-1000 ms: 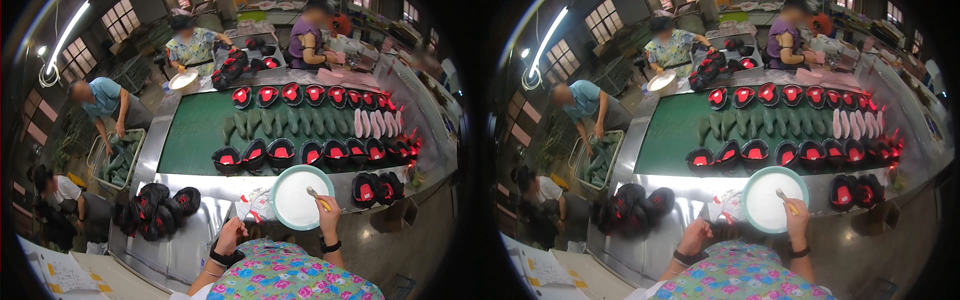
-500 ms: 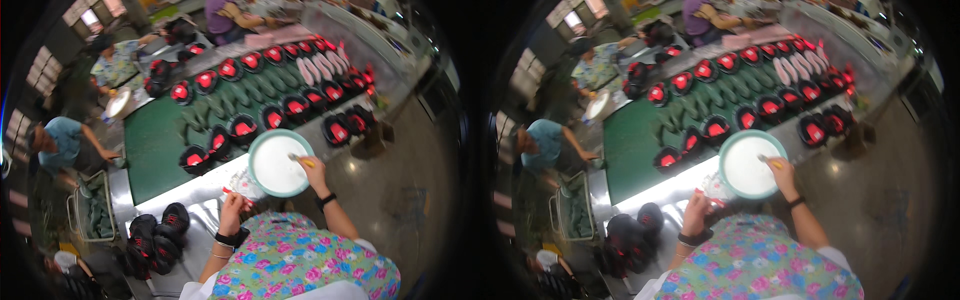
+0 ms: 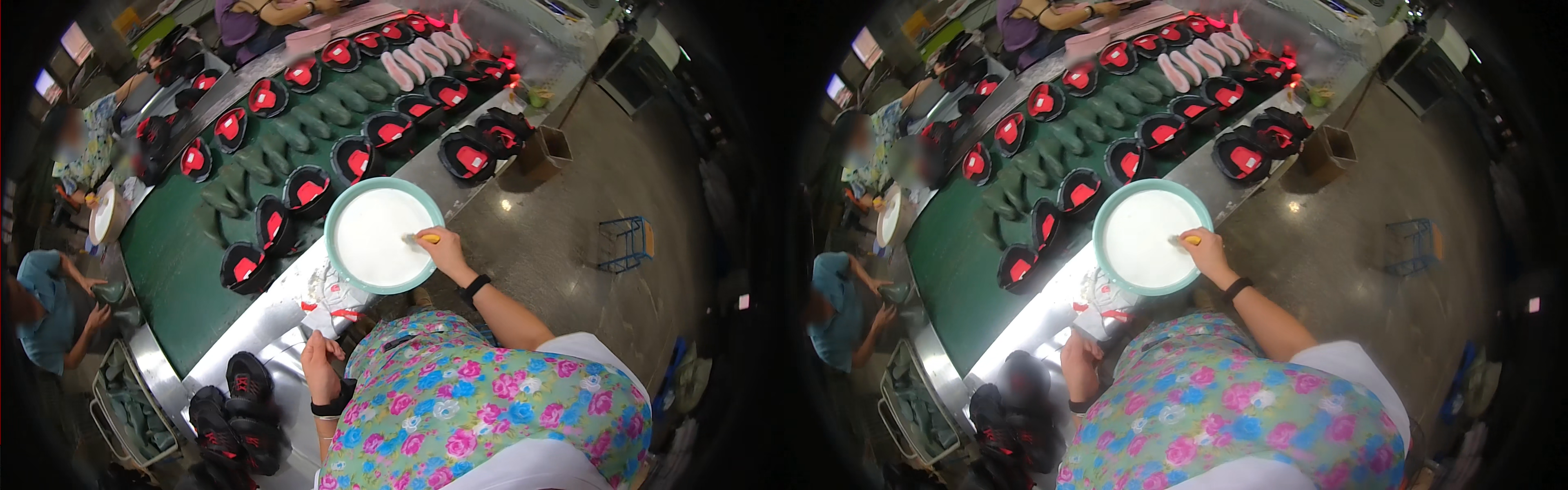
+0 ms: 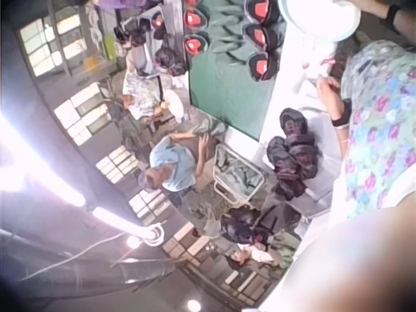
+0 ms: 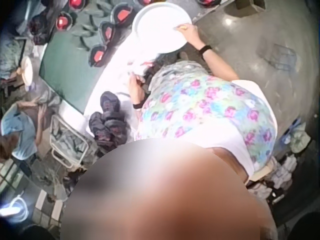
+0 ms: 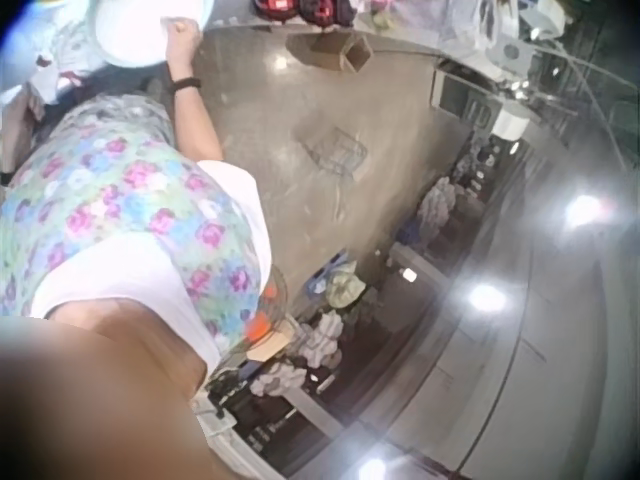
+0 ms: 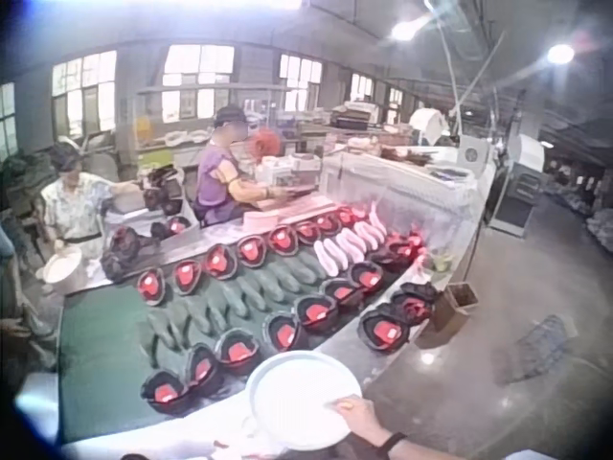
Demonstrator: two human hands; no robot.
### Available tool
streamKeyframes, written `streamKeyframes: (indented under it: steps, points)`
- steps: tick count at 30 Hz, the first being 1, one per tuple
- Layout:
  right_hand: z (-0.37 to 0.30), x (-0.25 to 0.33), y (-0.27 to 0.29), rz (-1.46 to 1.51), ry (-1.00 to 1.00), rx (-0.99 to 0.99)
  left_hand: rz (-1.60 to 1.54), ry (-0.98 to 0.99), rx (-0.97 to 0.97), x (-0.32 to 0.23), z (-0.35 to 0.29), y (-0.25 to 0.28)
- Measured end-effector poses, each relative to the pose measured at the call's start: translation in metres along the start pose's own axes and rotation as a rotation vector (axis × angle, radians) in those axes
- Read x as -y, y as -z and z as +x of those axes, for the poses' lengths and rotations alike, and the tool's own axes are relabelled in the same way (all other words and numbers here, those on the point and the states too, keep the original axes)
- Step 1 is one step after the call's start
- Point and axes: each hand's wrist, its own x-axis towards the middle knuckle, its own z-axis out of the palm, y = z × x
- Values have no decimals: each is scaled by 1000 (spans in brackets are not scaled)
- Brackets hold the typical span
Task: Apply adhesive liquid to the inner edges of shoe uppers using a brush.
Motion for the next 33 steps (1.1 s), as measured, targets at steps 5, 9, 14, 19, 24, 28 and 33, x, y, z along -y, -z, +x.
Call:
streamKeyframes:
  steps: [5, 9, 14, 19, 24, 28, 33]
  points:
    - [-7, 29, 24, 80, 3, 0, 151, -201, -55, -1, 2, -16]
    - [-15, -7, 32, -14, -158, 31, 24, -154, -23, 0, 11, -29]
    - [-18, -13, 28, 92, -36, 22, 58, -166, -100, 11, 8, -27]
    - [-22, -32, 36, 116, -76, 57, 115, -142, -71, 27, 20, -36]
    - [-16, -64, 47, 178, -206, 213, -17, -115, -108, 25, 15, -46]
    - [-17, -40, 40, 188, -107, 156, -60, -103, -171, 33, 7, -41]
    - [-7, -43, 46, 162, -129, 197, -111, -84, -243, 33, 2, -34]
